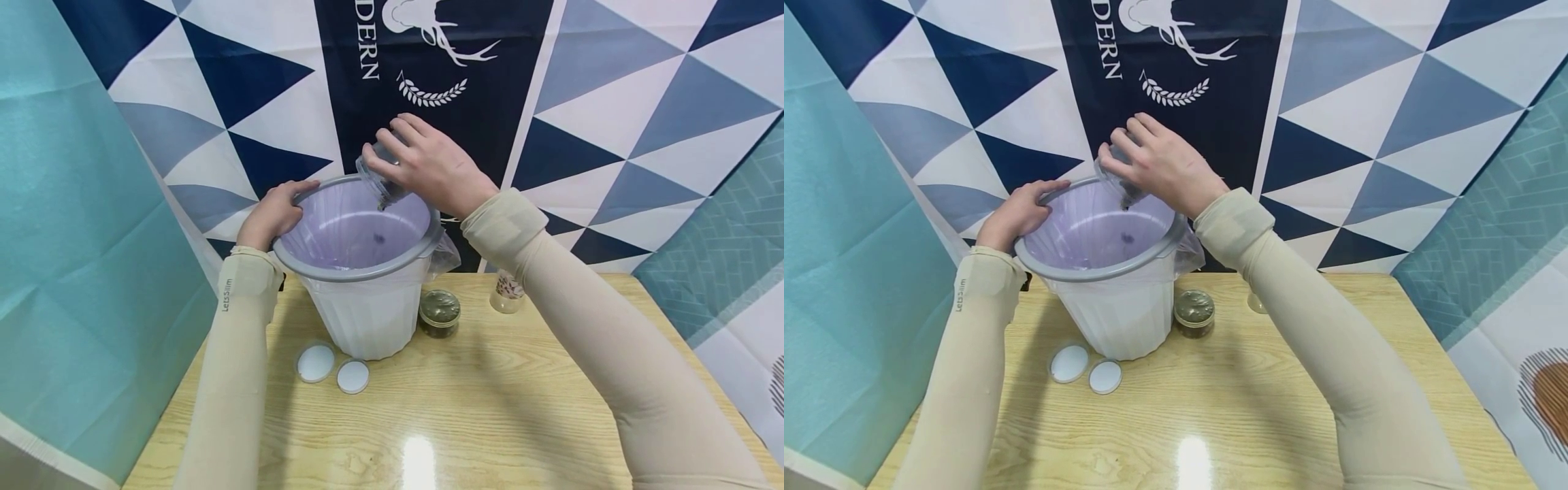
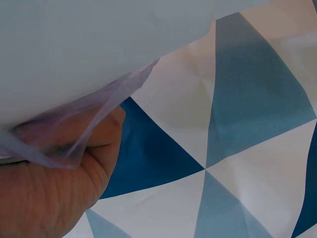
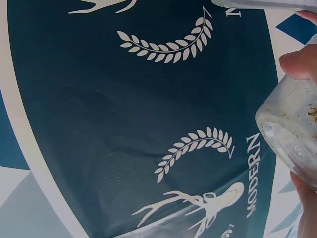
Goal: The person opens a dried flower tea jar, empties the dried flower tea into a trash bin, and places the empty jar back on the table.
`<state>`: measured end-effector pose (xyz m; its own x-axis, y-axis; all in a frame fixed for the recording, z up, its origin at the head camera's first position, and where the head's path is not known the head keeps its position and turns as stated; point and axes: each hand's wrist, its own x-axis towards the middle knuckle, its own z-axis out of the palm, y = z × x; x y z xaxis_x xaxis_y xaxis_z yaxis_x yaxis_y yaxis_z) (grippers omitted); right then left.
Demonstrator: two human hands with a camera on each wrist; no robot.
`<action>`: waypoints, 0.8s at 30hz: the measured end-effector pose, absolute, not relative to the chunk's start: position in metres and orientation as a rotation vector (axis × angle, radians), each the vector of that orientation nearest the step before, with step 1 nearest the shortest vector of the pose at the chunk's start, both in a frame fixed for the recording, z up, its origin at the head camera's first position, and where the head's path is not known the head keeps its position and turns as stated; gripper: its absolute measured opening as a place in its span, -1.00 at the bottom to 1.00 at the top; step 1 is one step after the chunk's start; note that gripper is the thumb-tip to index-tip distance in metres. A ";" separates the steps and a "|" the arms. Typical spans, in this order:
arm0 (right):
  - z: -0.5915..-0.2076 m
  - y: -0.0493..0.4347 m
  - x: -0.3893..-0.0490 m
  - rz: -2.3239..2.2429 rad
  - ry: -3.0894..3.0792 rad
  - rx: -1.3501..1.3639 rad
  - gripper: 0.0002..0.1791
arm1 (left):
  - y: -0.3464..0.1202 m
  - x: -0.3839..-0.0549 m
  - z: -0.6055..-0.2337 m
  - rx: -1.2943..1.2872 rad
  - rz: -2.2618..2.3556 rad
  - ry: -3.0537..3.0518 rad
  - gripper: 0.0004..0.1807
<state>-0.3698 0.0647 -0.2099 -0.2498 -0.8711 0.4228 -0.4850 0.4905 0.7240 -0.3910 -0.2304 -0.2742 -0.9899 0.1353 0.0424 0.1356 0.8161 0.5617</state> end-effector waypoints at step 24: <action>-0.203 0.068 -0.368 -0.672 -1.889 1.115 -0.27 | -0.231 -0.394 -0.276 -0.245 -0.912 -2.979 -0.19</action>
